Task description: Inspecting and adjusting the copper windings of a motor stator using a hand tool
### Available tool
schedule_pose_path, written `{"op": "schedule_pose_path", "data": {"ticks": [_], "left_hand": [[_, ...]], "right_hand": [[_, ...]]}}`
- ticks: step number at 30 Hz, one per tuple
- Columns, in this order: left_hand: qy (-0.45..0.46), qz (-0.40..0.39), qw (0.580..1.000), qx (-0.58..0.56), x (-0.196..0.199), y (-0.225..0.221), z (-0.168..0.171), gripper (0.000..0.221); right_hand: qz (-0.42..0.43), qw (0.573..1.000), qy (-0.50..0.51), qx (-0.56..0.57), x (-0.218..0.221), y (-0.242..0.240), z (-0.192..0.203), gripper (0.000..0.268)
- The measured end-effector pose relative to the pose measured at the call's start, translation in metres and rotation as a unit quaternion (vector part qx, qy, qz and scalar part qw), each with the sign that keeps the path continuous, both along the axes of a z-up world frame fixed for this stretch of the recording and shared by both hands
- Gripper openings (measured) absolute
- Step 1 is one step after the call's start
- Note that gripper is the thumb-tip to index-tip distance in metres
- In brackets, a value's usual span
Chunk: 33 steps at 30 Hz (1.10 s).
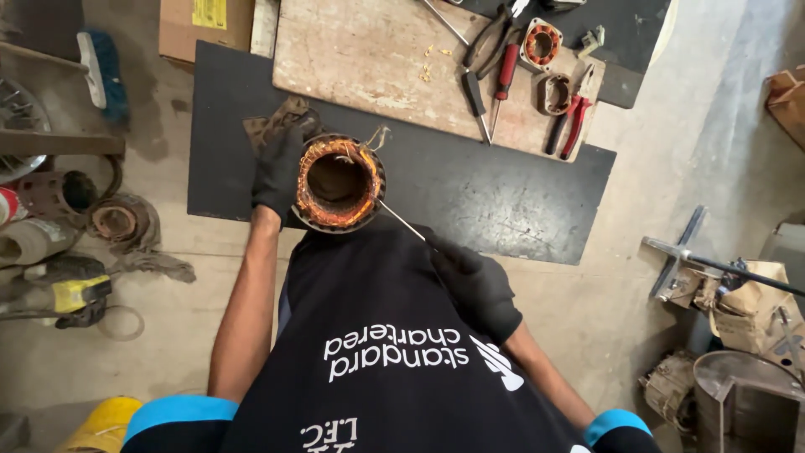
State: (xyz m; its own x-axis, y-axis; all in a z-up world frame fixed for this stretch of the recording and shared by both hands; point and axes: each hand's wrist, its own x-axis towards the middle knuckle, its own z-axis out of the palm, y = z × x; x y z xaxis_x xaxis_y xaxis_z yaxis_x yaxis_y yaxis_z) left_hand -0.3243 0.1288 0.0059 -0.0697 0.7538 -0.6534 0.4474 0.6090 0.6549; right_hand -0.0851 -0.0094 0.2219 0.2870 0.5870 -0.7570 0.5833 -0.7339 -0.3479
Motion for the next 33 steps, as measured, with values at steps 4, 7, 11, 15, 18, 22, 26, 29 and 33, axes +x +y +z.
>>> {"op": "schedule_pose_path", "data": {"ticks": [4, 7, 11, 15, 18, 22, 26, 29, 33], "left_hand": [[0.028, 0.045, 0.998, -0.039, -0.004, 0.009, -0.046, 0.051], [0.019, 0.046, 0.998, -0.037, -0.003, 0.005, -0.024, 0.05], [-0.021, 0.04, 0.998, 0.033, -0.007, -0.004, -0.003, 0.042], [0.026, 0.049, 0.995, 0.08, -0.004, -0.016, -0.025, 0.043], [0.089, -0.1, 0.979, 0.151, -0.015, -0.027, -0.049, 0.042], [0.045, 0.071, 0.982, 0.17, -0.003, -0.031, -0.072, 0.04], [0.058, 0.143, 0.968, 0.196, 0.013, -0.033, -0.053, 0.039], [-0.064, 0.129, 0.98, 0.14, -0.022, -0.041, -0.073, 0.042], [-0.508, 0.322, 0.797, 0.05, -0.034, -0.061, -0.109, 0.042]], "right_hand": [[0.028, 0.997, -0.046, -0.052, -0.004, 0.003, -0.001, 0.032], [-0.011, 0.998, -0.033, -0.048, 0.004, -0.006, -0.017, 0.032], [0.062, 0.997, -0.034, -0.04, 0.002, -0.01, -0.025, 0.035], [0.147, 0.986, -0.03, -0.069, 0.01, -0.03, -0.055, 0.047], [0.161, 0.979, -0.036, -0.118, -0.008, -0.011, -0.043, 0.045], [0.167, 0.972, -0.066, -0.155, -0.011, -0.015, -0.06, 0.046], [0.158, 0.984, -0.017, -0.083, 0.002, -0.064, -0.103, 0.06], [0.165, 0.986, 0.001, -0.034, -0.009, -0.059, -0.088, 0.066], [0.125, 0.992, 0.01, -0.013, -0.011, -0.079, -0.102, 0.057]]}}
